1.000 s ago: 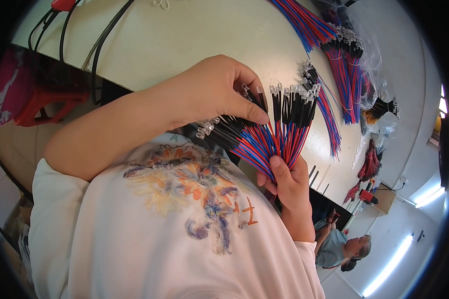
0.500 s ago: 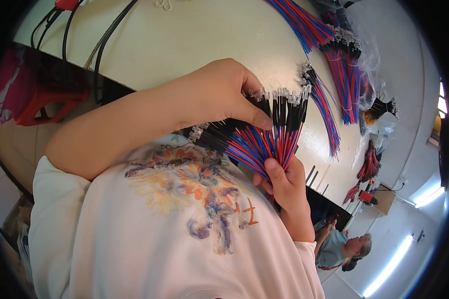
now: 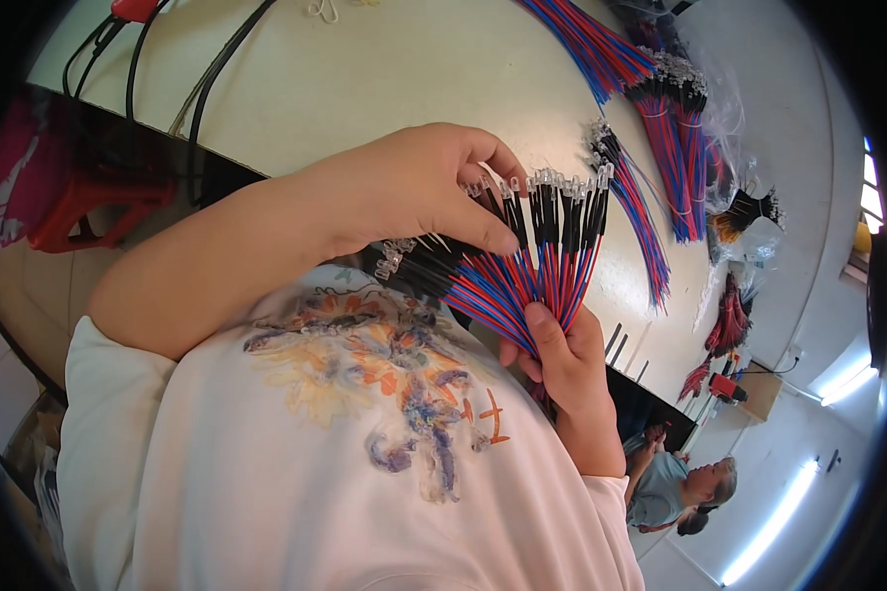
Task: The person heats heat-shrink tubing on bundles of LED wires with a heat gun, sorts through the individual wired LED bulbs by hand, applies heat again with the heat gun, and gathers the wired LED bundles together.
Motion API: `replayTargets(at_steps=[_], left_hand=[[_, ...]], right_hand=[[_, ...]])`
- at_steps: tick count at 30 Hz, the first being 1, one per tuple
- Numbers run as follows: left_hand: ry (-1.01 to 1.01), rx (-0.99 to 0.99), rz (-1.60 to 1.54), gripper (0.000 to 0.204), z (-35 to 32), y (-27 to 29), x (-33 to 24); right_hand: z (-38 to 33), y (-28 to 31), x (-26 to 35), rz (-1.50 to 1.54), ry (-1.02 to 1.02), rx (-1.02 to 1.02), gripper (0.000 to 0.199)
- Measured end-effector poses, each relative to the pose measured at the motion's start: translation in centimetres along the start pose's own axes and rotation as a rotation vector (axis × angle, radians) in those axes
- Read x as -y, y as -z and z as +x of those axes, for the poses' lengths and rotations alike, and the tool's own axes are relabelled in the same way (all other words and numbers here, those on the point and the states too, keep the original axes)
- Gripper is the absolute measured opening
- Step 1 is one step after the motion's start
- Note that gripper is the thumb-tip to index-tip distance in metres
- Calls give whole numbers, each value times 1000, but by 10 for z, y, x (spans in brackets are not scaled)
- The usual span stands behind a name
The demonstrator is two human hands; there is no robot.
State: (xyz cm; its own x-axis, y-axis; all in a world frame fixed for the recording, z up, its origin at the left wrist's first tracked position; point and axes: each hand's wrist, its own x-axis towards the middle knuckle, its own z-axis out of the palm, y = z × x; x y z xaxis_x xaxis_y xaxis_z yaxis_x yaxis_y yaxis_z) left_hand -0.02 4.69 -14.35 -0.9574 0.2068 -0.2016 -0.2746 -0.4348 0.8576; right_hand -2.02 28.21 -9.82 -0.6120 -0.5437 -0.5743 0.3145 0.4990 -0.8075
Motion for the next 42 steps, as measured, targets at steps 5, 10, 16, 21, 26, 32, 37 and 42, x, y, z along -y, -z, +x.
replayTargets(at_steps=[5, 10, 16, 21, 26, 32, 37, 42], left_hand=[[68, 150, 29, 39, 7, 5, 2], [45, 31, 168, 18, 3, 1, -4], [-23, -21, 89, 15, 4, 3, 1], [-48, -48, 31, 24, 4, 3, 4], [-50, -73, -3, 41, 6, 1, 8], [-57, -55, 84, 45, 9, 2, 4], [-41, -117, 83, 47, 9, 2, 5], [-74, -101, 87, 43, 10, 3, 3]], right_hand=[[-1, -4, 4, -122, 1, 22, 25], [-1, 0, 2, -65, -7, 79, 36], [1, 0, 2, 84, 42, 76, 39], [1, 0, 1, 7, -8, 44, 37], [3, -3, 3, -82, -12, -14, 26], [4, -8, 4, -116, 56, -34, 24], [5, -9, 6, -126, 42, -40, 22], [6, -7, 5, -153, 40, -22, 22]])
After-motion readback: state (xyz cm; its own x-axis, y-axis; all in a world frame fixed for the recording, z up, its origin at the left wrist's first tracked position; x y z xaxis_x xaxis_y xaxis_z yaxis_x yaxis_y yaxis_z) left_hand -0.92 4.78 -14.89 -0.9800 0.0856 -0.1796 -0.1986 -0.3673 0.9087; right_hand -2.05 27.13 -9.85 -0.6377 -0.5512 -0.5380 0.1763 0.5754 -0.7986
